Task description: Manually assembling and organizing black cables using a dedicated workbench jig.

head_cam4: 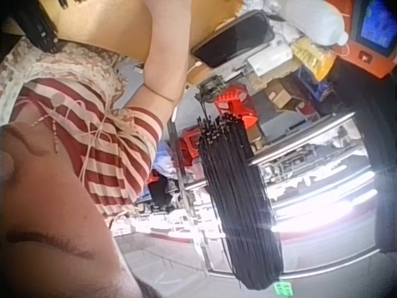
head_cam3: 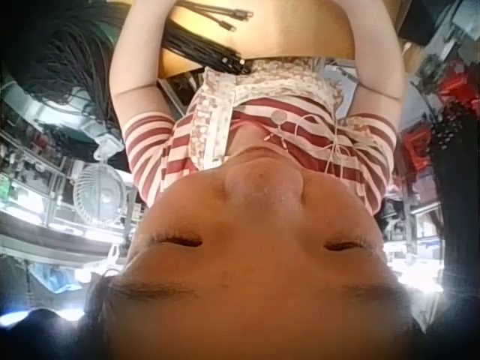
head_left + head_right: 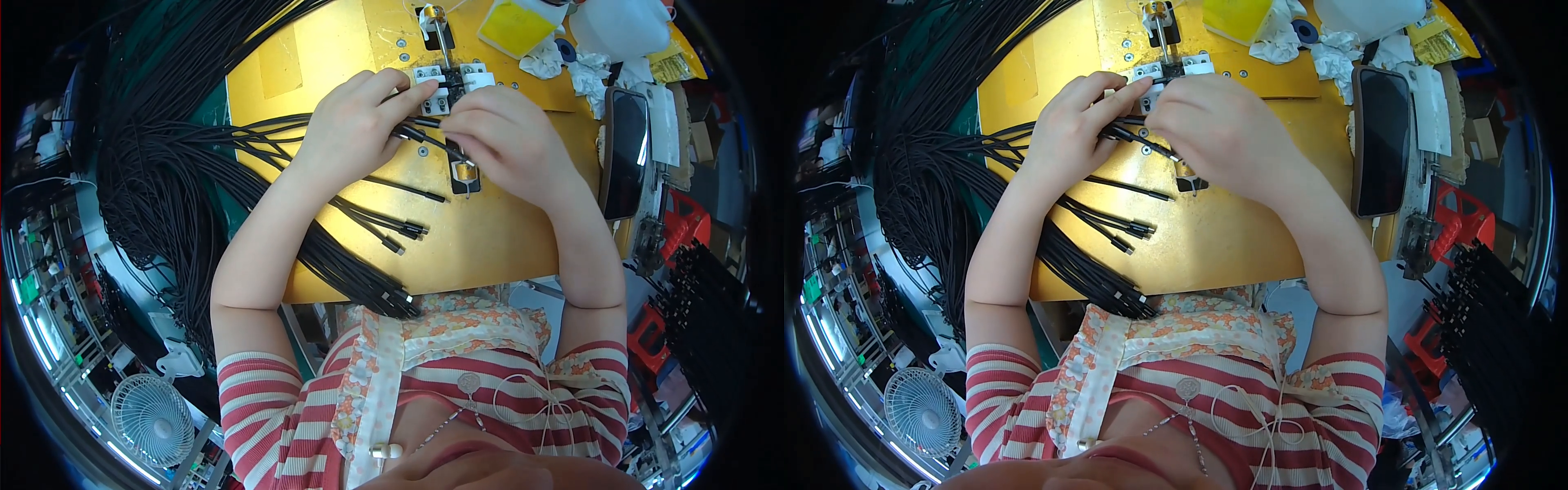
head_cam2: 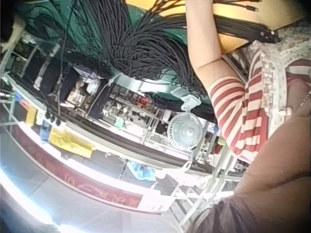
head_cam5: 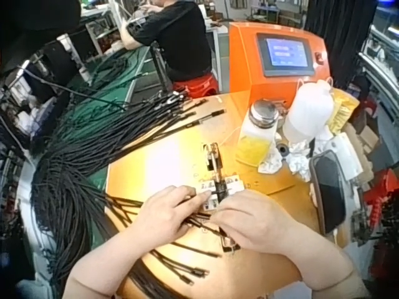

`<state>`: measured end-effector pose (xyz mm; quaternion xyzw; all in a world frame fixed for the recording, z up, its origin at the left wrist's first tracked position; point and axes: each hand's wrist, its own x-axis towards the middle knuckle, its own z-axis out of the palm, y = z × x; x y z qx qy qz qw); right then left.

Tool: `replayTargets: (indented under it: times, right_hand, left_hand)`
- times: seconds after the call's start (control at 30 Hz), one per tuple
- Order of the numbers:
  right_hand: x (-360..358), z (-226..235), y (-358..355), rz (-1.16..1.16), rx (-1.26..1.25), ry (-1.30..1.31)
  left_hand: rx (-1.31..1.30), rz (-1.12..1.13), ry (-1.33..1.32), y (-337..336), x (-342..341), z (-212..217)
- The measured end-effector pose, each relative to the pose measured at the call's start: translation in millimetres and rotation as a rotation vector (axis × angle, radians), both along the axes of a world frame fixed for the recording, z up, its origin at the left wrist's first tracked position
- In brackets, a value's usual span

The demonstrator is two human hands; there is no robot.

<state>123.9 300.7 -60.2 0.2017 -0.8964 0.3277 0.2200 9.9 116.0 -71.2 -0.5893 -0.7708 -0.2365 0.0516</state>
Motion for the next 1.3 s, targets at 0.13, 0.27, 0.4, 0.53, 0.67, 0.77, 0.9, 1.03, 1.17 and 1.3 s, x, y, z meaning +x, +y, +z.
replayTargets:
  times: [0.13, 0.27, 0.4, 0.53, 0.67, 0.77, 0.9, 1.03, 1.17, 1.3]
  right_hand:
    - [4, 10, 13, -0.048, -0.05, -0.059]
    - [3, 9, 15, -0.072, -0.066, -0.059]
    - [1, 7, 12, -0.077, -0.074, -0.061]
    - [-3, 5, 10, -0.07, -0.211, -0.044]
    - [1, 8, 12, -0.003, -0.448, -0.11]
    - [0, 13, 6, 0.068, -0.424, -0.096]
    - [1, 15, 3, 0.046, -0.381, -0.148]
    - [-6, 6, 15, -0.056, -0.35, -0.095]
    - [-10, -6, 17, -0.242, -0.319, -0.167]
    - [-14, -15, 21, -0.314, -0.296, -0.182]
  left_hand:
    - [-0.031, 0.014, 0.051, -3, 1, 2]
    - [-0.021, 0.008, 0.044, -3, 1, 1]
    - [-0.047, 0.013, 0.03, -4, 0, 2]
    - [0.012, 0.019, 0.082, -6, -5, 11]
    - [-0.063, -0.036, -0.338, -17, 3, 48]
    - [-0.11, -0.116, -0.418, -25, 4, 57]
    - [-0.126, -0.158, -0.417, -20, 3, 50]
    - [-0.002, -0.077, -0.264, -10, 4, 34]
    - [0.022, -0.011, 0.001, -5, 4, 13]
    - [-0.022, 0.013, 0.058, 1, 2, 7]
